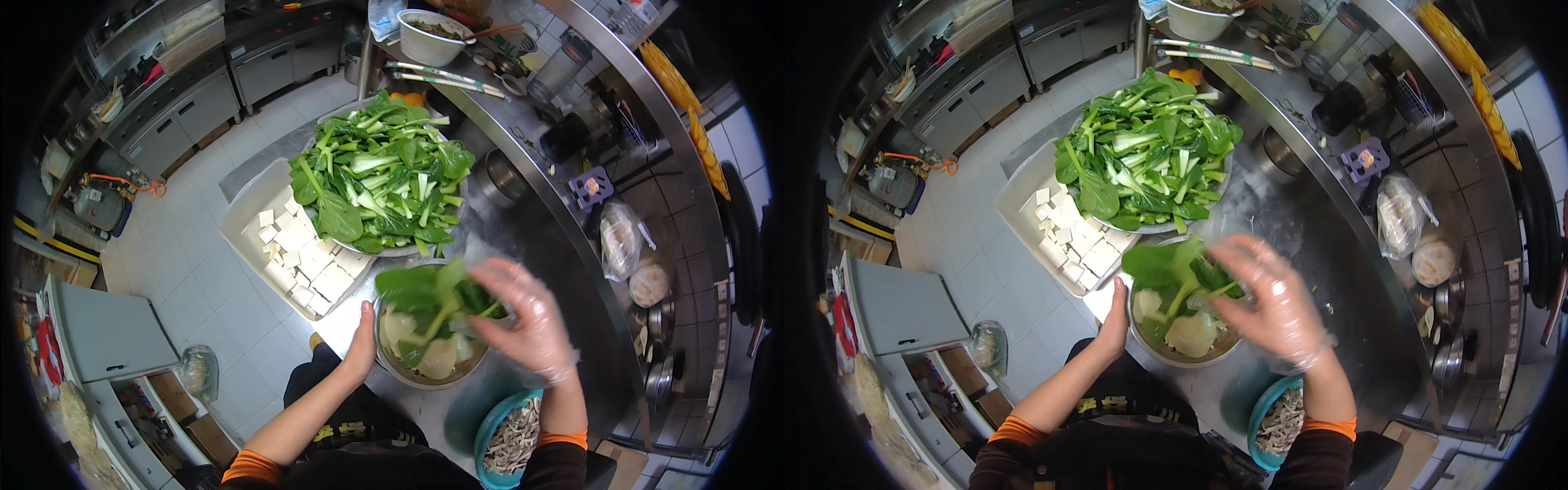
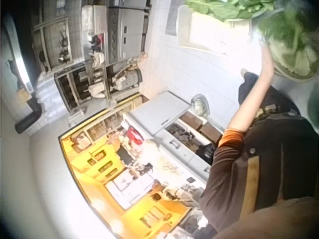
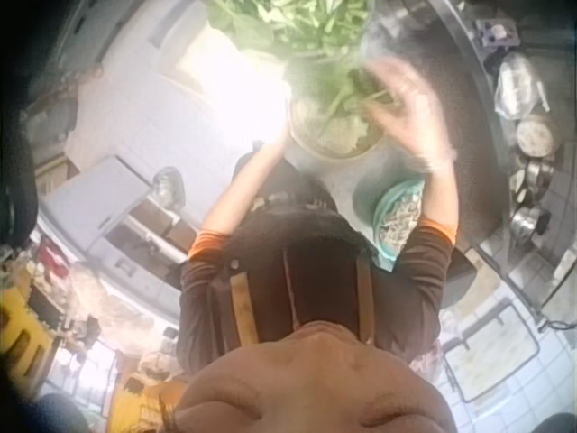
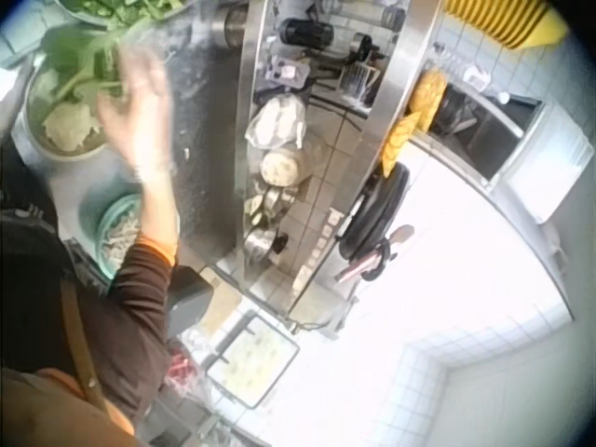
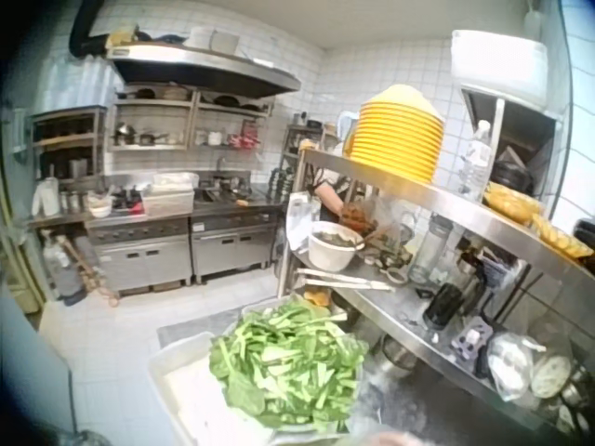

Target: The person assembles multiple noodle bowls by layering sliced potatoes, green leafy vegetables, and shredded ingredients into metal bowls. They move between the prep counter and a storage shelf, placing completed bowls on the shelf and retrieving more bowls to continue assembly.

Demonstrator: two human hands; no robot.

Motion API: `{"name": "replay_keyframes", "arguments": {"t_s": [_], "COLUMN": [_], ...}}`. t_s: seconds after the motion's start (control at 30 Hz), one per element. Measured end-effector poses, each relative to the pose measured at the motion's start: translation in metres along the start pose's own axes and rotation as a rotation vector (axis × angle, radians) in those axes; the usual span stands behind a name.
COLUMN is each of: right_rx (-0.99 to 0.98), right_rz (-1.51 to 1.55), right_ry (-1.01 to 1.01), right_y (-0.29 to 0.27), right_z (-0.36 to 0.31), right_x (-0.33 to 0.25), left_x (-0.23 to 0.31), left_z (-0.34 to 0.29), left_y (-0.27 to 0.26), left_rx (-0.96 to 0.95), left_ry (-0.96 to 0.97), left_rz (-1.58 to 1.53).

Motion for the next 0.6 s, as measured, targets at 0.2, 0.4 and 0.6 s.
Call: {"name": "replay_keyframes", "arguments": {"t_s": [0.2,0.4,0.6], "right_rx": [0.166,0.338,0.360], "right_rz": [0.339,0.459,0.177], "right_ry": [0.078,0.244,-0.188], "right_y": [-0.013,-0.020,-0.008], "right_z": [-0.037,-0.055,0.029], "right_x": [0.014,0.031,0.023], "left_x": [0.013,0.008,0.010], "left_z": [-0.009,-0.002,-0.004], "left_y": [0.008,0.002,0.008], "left_rx": [0.005,-0.061,-0.018], "left_ry": [0.027,0.012,-0.038], "left_rz": [-0.053,-0.015,0.002]}}
Point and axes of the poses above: each hand's wrist, its own z-axis towards the middle knuckle, its own y-axis out of the palm, x = y × z, the point moved 4 cm from there along z, towards the middle knuckle, and after that the axes turned 5 degrees about -x, right-handed, at the moved point
